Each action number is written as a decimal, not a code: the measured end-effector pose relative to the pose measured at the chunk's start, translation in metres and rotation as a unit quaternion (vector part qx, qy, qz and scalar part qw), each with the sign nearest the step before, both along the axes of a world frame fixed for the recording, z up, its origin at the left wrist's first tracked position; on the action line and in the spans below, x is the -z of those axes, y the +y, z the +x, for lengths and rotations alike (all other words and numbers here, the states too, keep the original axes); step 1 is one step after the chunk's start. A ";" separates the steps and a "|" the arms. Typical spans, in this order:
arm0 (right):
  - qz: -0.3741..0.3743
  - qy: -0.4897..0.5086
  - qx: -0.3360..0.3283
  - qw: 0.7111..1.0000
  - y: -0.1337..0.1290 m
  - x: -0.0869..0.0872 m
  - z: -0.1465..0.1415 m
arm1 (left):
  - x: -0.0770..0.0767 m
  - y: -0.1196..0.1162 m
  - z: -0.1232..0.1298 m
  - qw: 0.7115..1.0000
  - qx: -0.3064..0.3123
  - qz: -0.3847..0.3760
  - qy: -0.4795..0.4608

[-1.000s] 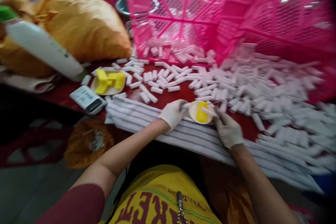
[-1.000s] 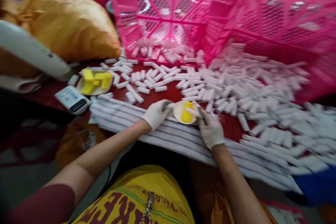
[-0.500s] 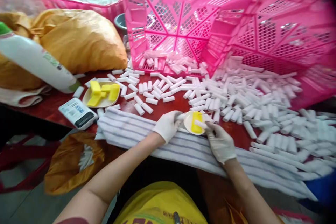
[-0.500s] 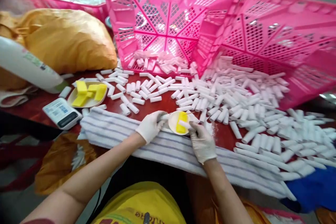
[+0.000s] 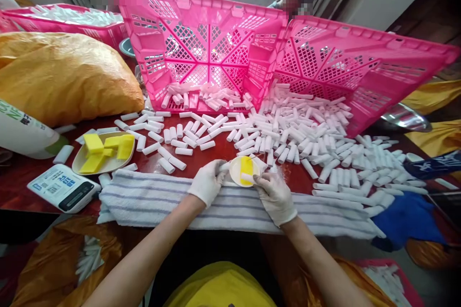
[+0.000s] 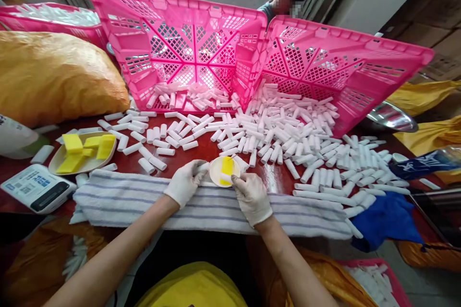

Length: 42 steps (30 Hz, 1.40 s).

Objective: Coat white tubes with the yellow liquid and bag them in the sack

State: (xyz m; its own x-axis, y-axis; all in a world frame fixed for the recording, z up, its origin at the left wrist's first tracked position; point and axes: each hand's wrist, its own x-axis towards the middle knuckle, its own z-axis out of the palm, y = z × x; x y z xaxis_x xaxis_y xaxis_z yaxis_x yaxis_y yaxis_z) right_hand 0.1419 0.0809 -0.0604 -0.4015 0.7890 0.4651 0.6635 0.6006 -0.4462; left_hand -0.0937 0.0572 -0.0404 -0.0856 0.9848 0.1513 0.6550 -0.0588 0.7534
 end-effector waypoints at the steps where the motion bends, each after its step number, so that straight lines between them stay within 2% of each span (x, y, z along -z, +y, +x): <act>1: 0.004 -0.006 0.006 1.000 -0.001 0.000 0.000 | 0.000 0.000 0.000 1.000 0.001 0.002 -0.001; 5: -0.026 0.042 0.008 0.999 -0.002 0.004 0.000 | 0.002 0.001 0.001 1.000 -0.004 0.009 -0.006; 10: -0.016 0.052 -0.049 0.997 -0.004 0.002 -0.001 | 0.007 0.004 -0.001 0.998 -0.022 -0.001 -0.055; 13: -0.084 0.147 -0.049 0.984 -0.010 -0.009 -0.003 | 0.004 0.006 -0.002 0.992 -0.043 -0.003 -0.119; 14: -0.126 0.204 -0.029 0.970 -0.012 -0.014 -0.004 | 0.001 0.005 -0.002 0.990 -0.041 0.001 -0.138; 16: -0.223 0.313 0.026 0.923 -0.016 -0.026 -0.007 | -0.007 0.002 0.002 0.985 -0.016 0.008 -0.171; 19: -0.338 0.395 0.066 0.852 -0.017 -0.045 -0.013 | -0.022 -0.008 0.013 0.973 0.059 -0.017 -0.221; 22: -0.385 0.408 0.070 0.825 -0.016 -0.056 -0.016 | -0.035 -0.020 0.024 0.959 0.102 -0.061 -0.256; 25: -0.379 0.383 0.089 0.838 -0.019 -0.057 -0.016 | -0.043 -0.028 0.028 0.963 0.118 -0.084 -0.226; 28: -0.286 0.325 0.079 0.898 -0.026 -0.060 -0.014 | -0.045 -0.033 0.029 0.970 0.123 -0.116 -0.177; 30: -0.223 0.290 0.051 0.929 -0.030 -0.067 -0.013 | -0.044 -0.033 0.031 0.957 0.099 -0.168 -0.215; 31: -0.209 0.283 0.044 0.935 -0.030 -0.072 -0.013 | -0.044 -0.033 0.033 0.943 0.085 -0.196 -0.254; 34: -0.231 0.296 0.068 0.924 -0.027 -0.082 -0.015 | -0.046 -0.032 0.038 0.901 0.056 -0.246 -0.353; 36: -0.254 0.310 0.086 0.912 -0.023 -0.084 -0.017 | -0.048 -0.031 0.040 0.894 0.042 -0.246 -0.373; 39: -0.262 0.295 0.083 0.915 -0.019 -0.080 -0.020 | -0.049 -0.029 0.039 0.902 0.034 -0.241 -0.356; 42: -0.231 0.232 0.063 0.943 -0.021 -0.077 -0.021 | -0.046 -0.028 0.036 0.937 0.031 -0.207 -0.281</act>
State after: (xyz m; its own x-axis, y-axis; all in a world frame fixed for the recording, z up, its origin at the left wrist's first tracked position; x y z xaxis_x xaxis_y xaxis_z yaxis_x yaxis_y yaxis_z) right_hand 0.1208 0.0603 0.0163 -0.1297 0.9781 0.1627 0.3856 0.2010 -0.9005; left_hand -0.0582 0.0295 0.0060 0.0214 0.9549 -0.2962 0.1530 0.2897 0.9448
